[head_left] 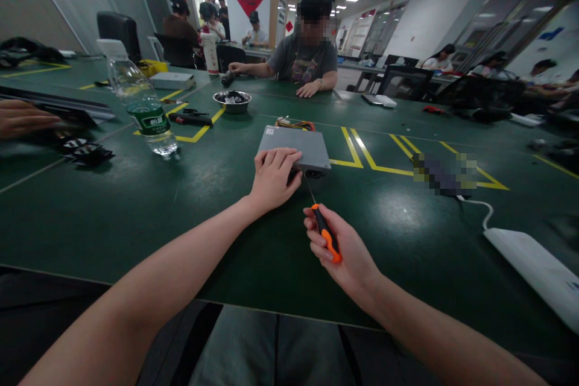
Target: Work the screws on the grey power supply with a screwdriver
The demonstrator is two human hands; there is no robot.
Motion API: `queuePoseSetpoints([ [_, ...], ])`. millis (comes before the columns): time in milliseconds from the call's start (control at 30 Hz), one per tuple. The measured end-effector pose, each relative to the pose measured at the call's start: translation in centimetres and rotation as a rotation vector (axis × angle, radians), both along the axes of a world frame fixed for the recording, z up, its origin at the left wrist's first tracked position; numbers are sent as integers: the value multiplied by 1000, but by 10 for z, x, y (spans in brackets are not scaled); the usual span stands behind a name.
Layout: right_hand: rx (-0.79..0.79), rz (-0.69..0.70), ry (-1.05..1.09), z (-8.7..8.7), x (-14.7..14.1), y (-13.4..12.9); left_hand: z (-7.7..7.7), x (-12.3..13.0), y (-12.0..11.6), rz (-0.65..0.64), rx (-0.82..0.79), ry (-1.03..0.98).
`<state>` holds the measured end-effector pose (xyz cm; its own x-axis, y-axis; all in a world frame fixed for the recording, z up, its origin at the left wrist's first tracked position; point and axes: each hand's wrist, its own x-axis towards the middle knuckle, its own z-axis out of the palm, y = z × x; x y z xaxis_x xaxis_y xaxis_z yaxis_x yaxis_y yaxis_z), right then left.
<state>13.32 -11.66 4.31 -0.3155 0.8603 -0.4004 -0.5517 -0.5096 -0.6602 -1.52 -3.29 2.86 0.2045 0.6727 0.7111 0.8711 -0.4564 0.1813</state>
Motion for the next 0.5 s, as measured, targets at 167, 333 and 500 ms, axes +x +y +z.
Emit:
queuePoseSetpoints([
  [167,9,-22,-32,1,0,0,0,0,0,1,-2,4],
  [333,-10,19,-14,2,-1,0,0,0,0,4,0,6],
  [500,7,6,-29,2,-2,0,0,0,0,3,7,2],
])
